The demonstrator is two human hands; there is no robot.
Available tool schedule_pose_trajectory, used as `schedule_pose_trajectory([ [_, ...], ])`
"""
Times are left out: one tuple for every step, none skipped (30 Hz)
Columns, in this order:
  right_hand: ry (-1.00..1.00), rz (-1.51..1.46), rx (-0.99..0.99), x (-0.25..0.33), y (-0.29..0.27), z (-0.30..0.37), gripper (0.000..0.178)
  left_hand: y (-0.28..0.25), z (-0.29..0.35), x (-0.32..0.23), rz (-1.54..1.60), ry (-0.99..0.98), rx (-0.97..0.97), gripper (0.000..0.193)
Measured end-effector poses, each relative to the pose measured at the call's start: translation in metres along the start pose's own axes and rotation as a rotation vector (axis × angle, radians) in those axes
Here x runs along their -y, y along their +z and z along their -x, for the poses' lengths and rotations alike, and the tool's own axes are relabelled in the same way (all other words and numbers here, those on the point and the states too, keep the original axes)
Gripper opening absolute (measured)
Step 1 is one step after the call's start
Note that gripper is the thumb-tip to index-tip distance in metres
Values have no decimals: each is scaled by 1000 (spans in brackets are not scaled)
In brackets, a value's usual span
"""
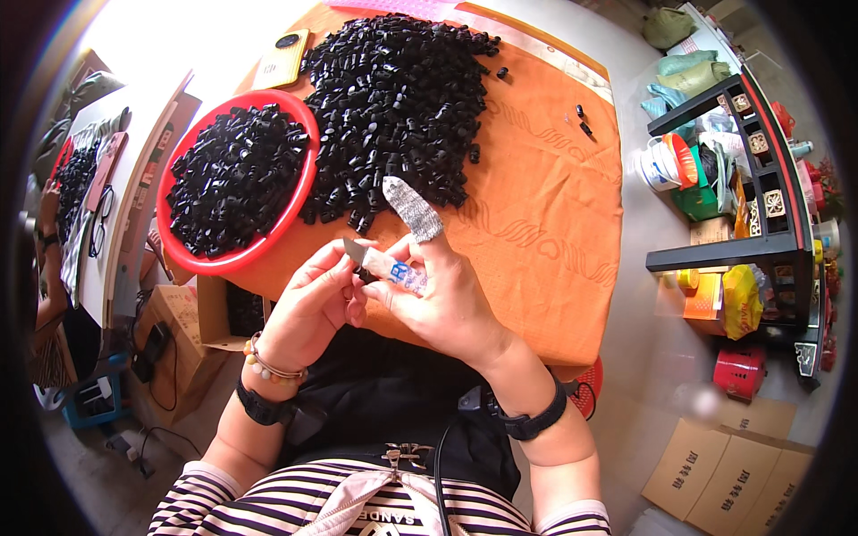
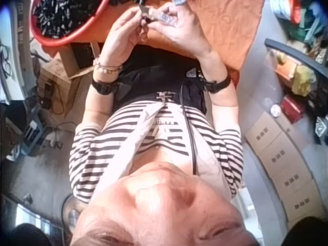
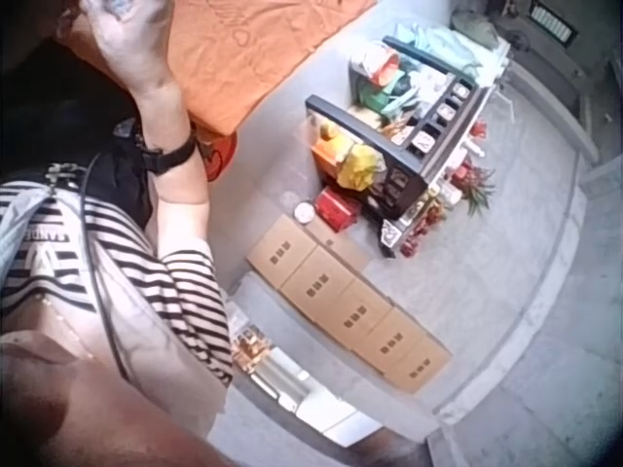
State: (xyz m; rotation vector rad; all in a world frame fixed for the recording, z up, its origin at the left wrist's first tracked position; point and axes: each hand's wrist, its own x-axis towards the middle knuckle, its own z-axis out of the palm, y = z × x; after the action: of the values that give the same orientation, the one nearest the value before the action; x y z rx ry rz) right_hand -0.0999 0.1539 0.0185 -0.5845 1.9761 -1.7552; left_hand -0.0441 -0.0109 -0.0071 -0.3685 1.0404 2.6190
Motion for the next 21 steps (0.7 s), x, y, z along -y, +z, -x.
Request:
schedule_pose_trajectory([
  [-31, 1, 9, 3, 0, 2, 64, 1, 0, 1, 5, 1, 21, 18],
  [-31, 0, 8, 2, 0, 3, 64, 2, 1, 1, 10, 2, 41, 17],
  [-58, 4, 16, 0, -1, 4, 67, 3, 1, 2, 16, 3, 61, 18],
  [-84, 8, 24, -2, -2, 5, 70, 2, 2, 2, 14, 3, 60, 18],
  [-85, 7, 24, -1, 0, 6, 70, 2, 2, 2, 6, -2, 78, 17],
  [-80, -30, -1, 0, 2, 7, 68, 1, 3, 2, -1, -7, 94, 17],
  [-75, -65, -26, 1, 3, 7, 67, 0, 3, 2, -2, -7, 93, 17],
  [-74, -66, -25, -2, 2, 8, 67, 0, 3, 3, 29, -12, 110, 16],
  [-55, -63, -21, -7, -1, 8, 63, -1, 4, 4, 60, -17, 128, 15],
  [-37, -60, -16, -9, -2, 8, 58, -1, 4, 4, 60, -17, 128, 15],
  [-36, -60, -15, -7, -1, 8, 58, 0, 4, 4, 70, -31, 120, 13],
  [-7, -154, -39, -3, 0, 8, 52, 0, 4, 5, 80, -45, 113, 11],
  [22, -248, -62, -1, 1, 8, 46, 0, 4, 5, 81, -45, 111, 11],
  [24, -249, -60, -1, 1, 7, 46, -1, 4, 5, 81, -48, 130, 11],
  [37, -265, -68, 0, 1, 7, 45, 0, 5, 5, 81, -52, 152, 11],
  [49, -282, -75, 0, 1, 7, 43, 1, 5, 5, 83, -53, 152, 11],
  [51, -282, -75, 0, 1, 7, 43, 2, 5, 5, 70, -43, 171, 12],
  [54, -288, -74, -1, 1, 7, 47, 2, 5, 5, 56, -33, 188, 12],
  [56, -294, -73, -2, 1, 7, 51, 2, 5, 5, 57, -33, 186, 12],
  [58, -294, -71, -1, 2, 6, 51, 2, 5, 6, 29, -7, 179, 11],
  [51, -302, -77, 0, 4, 6, 55, 2, 4, 7, 1, 19, 173, 11],
])
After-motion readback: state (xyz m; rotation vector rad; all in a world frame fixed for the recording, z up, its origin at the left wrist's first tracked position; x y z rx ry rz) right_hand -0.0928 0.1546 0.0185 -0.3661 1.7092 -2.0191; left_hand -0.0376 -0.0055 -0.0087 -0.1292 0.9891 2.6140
